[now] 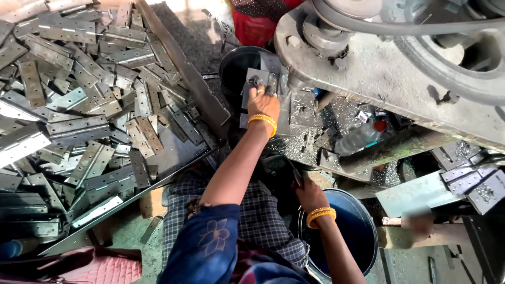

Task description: The person picks up metal hinges from a bin, places them one at a time onto a machine platform to be pressed, and then drops the finished pieces into a separate container.

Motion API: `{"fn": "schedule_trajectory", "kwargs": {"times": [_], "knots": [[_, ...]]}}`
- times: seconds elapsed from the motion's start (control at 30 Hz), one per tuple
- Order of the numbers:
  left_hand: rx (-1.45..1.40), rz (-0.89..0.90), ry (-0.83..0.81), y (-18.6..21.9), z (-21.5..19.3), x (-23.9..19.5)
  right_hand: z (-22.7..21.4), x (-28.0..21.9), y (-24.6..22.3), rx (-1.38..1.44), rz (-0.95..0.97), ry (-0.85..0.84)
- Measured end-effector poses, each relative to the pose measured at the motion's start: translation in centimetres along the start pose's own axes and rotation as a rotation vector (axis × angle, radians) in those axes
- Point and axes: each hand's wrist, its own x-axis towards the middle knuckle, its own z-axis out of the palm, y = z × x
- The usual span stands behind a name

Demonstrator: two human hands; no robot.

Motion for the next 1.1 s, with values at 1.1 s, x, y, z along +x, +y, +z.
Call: {"fn": "schedule_trajectory", "kwargs": {"times": [1.1], "knots": [[-0.949,-0.899,0.433,-26.5,8.0,-17.6,7.8,-0.2,5.8,0.105,0.124,-0.001]]}}
